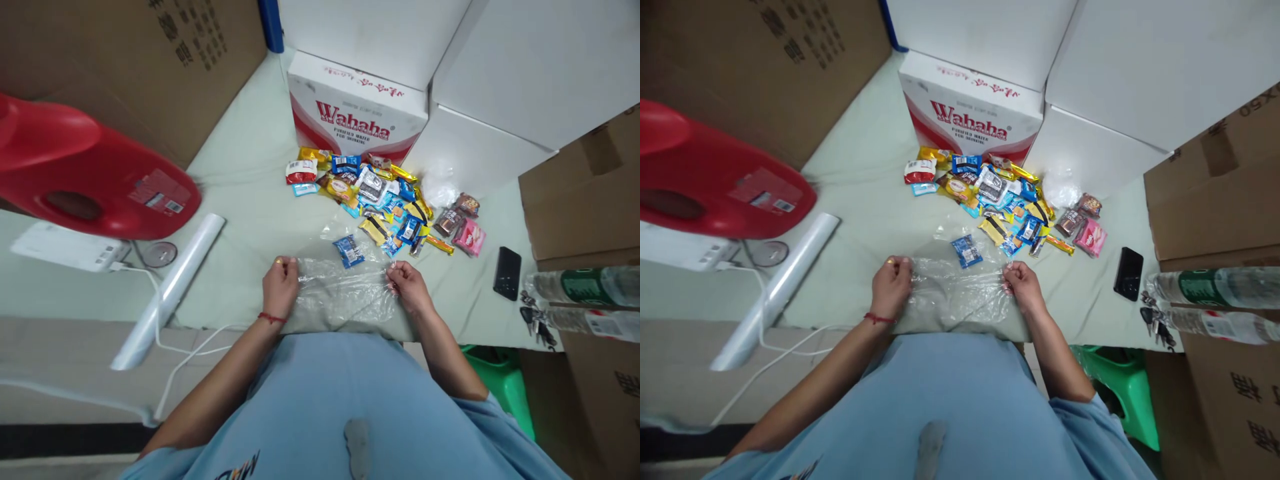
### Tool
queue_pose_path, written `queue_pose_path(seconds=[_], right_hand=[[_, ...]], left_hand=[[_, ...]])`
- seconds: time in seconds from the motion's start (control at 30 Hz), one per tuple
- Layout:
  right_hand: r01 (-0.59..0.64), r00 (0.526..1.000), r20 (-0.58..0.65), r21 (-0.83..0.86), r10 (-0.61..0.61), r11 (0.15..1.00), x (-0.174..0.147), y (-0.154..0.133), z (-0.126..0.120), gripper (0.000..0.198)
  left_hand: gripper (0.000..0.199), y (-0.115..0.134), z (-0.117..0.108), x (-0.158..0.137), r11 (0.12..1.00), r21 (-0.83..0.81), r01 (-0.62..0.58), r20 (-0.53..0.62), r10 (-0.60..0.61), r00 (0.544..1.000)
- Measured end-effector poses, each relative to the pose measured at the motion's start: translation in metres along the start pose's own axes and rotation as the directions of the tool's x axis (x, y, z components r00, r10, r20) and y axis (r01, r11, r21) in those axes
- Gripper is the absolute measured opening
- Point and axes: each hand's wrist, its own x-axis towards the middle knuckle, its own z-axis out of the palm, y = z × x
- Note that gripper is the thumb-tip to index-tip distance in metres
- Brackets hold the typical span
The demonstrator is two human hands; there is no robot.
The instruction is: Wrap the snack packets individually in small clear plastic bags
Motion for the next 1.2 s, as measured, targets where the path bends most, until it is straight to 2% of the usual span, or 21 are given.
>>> queue_pose_path(seconds=[0.1,0.13,0.2,0.23,0.3,0.37,0.4,0.43,0.53,0.6,0.63,0.67,0.73,0.8,0.83,0.9,0.93,0.97,1.03,1.1,1.2], right_hand=[[0.021,1.0,-0.007,-0.013,-0.021,1.0,0.001,0.01,-0.001,0.05],[0.035,0.999,-0.007,-0.015,-0.035,0.999,0.001,0.012,0.0,0.049],[0.067,0.998,-0.005,-0.022,-0.068,0.997,0.0,0.015,0.002,0.046],[0.085,0.996,-0.001,-0.029,-0.085,0.996,0.0,0.016,0.003,0.045],[0.119,0.993,0.007,-0.056,-0.119,0.991,-0.002,0.018,0.001,0.042],[0.153,0.988,0.008,-0.1,-0.153,0.983,-0.003,0.021,-0.005,0.041],[0.169,0.986,0.005,-0.125,-0.169,0.978,-0.005,0.023,-0.01,0.041],[0.181,0.983,-0.002,-0.15,-0.183,0.972,-0.006,0.025,-0.016,0.041],[0.174,0.984,-0.007,-0.22,-0.18,0.96,-0.012,0.032,-0.035,0.045],[0.164,0.983,-0.025,-0.307,-0.181,0.937,-0.017,0.031,-0.046,0.045],[0.181,0.974,-0.057,-0.381,-0.219,0.907,-0.019,0.029,-0.048,0.044],[0.214,0.951,-0.097,-0.474,-0.292,0.854,-0.021,0.026,-0.049,0.041],[0.309,0.858,-0.118,-0.661,-0.501,0.684,-0.025,0.017,-0.046,0.034],[0.43,0.768,0.031,-0.765,-0.639,0.48,-0.026,0.007,-0.038,0.031],[0.495,0.746,0.154,-0.778,-0.648,0.386,-0.025,0.003,-0.034,0.032],[0.59,0.736,0.387,-0.769,-0.556,0.246,-0.02,-0.005,-0.028,0.031],[0.607,0.746,0.461,-0.768,-0.481,0.206,-0.015,-0.008,-0.027,0.029],[0.604,0.765,0.496,-0.774,-0.411,0.19,-0.008,-0.013,-0.027,0.026],[0.565,0.807,0.479,-0.797,-0.345,0.214,0.01,-0.028,-0.028,0.026],[0.52,0.826,0.407,-0.818,-0.391,0.247,0.037,-0.05,-0.024,0.029],[0.469,0.79,0.294,-0.855,-0.538,0.221,0.09,-0.088,-0.003,0.03]], left_hand=[[0.022,-0.008,0.001,-0.004,0.978,0.162,-0.129,-0.11,0.148,0.983],[0.026,-0.011,0.003,-0.007,0.948,0.242,-0.205,-0.163,0.248,0.955],[0.03,-0.017,0.005,-0.012,0.829,0.409,-0.382,-0.194,0.488,0.851],[0.027,-0.02,0.006,-0.014,0.746,0.467,-0.475,-0.139,0.593,0.793],[0.026,-0.022,0.007,-0.017,0.564,0.511,-0.649,0.093,0.714,0.694],[0.037,-0.02,0.009,-0.018,0.442,0.499,-0.746,0.325,0.702,0.634],[0.041,-0.018,0.009,-0.019,0.42,0.506,-0.753,0.391,0.667,0.635],[0.044,-0.015,0.01,-0.019,0.419,0.528,-0.739,0.419,0.628,0.656],[0.046,-0.009,0.011,-0.021,0.446,0.614,-0.652,0.398,0.538,0.743],[0.048,-0.008,0.011,-0.022,0.455,0.643,-0.616,0.379,0.51,0.772],[0.048,-0.009,0.011,-0.022,0.456,0.649,-0.608,0.374,0.505,0.778],[0.049,-0.01,0.012,-0.022,0.457,0.65,-0.608,0.371,0.507,0.778],[0.05,-0.013,0.011,-0.022,0.452,0.639,-0.623,0.375,0.524,0.764],[0.052,-0.015,0.011,-0.022,0.436,0.622,-0.651,0.395,0.543,0.741],[0.053,-0.015,0.01,-0.022,0.428,0.611,-0.666,0.415,0.543,0.73],[0.054,-0.014,0.008,-0.022,0.421,0.597,-0.682,0.458,0.519,0.721],[0.054,-0.013,0.008,-0.022,0.426,0.597,-0.679,0.472,0.498,0.727],[0.055,-0.012,0.007,-0.021,0.434,0.601,-0.671,0.48,0.476,0.737],[0.056,-0.01,0.006,-0.02,0.449,0.609,-0.653,0.485,0.441,0.755],[0.056,-0.009,0.006,-0.019,0.456,0.606,-0.651,0.494,0.426,0.758],[0.057,-0.009,0.006,-0.018,0.462,0.597,-0.656,0.501,0.425,0.754]])
